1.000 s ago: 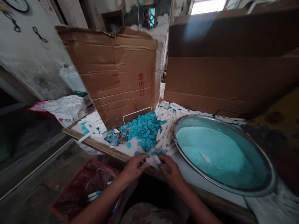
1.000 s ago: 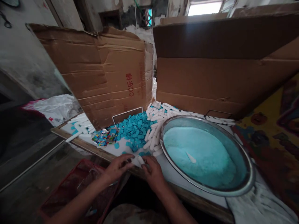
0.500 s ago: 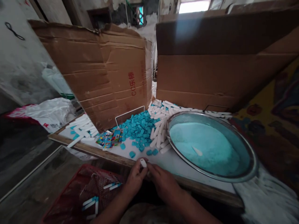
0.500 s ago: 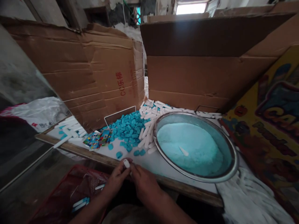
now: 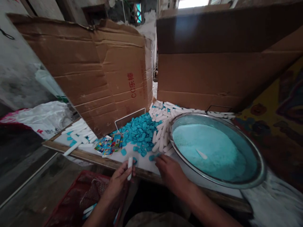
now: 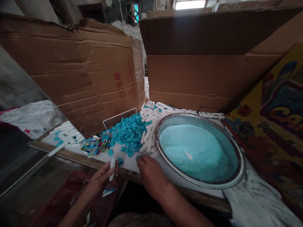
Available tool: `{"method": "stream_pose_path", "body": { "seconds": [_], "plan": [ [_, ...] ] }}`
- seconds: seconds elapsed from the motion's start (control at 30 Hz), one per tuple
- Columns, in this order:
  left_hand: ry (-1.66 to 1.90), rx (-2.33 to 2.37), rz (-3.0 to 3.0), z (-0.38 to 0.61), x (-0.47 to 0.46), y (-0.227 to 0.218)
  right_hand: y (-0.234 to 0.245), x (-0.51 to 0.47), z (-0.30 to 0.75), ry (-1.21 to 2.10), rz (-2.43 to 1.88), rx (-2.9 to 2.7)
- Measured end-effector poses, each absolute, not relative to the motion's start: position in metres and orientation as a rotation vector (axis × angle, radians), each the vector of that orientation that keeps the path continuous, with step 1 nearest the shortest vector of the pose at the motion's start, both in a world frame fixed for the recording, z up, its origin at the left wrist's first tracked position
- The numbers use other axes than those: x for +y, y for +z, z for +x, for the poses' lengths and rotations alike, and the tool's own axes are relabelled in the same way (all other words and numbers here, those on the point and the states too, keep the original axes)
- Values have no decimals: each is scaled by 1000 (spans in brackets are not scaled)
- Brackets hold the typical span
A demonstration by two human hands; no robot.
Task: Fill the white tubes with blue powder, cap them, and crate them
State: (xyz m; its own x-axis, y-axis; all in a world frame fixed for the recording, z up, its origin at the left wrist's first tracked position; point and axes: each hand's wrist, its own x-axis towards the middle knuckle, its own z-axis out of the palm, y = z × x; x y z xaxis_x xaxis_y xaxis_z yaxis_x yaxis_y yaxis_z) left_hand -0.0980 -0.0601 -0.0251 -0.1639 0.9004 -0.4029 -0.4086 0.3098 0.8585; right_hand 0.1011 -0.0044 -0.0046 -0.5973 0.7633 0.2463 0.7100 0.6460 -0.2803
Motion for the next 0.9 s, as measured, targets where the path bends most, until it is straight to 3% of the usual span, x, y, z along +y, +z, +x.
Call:
{"method": "stream_pose_path", "body": {
  "seconds": [0.1,0.2,0.33,0.9],
  "plan": [
    [1203,1266,618,-97,-57,-26,29,3,136,133,-1273,-2458],
    [1151,1296,752,-91,-52,-27,53,38,185,62,-1714,-2433],
    [1026,1255,830,-77,-46,-27,56,77,228,233,-2054,-2619],
    [927,1202,906,-58,-41,-26,21,76,238,328,-1980,-2774]
  ]
}}
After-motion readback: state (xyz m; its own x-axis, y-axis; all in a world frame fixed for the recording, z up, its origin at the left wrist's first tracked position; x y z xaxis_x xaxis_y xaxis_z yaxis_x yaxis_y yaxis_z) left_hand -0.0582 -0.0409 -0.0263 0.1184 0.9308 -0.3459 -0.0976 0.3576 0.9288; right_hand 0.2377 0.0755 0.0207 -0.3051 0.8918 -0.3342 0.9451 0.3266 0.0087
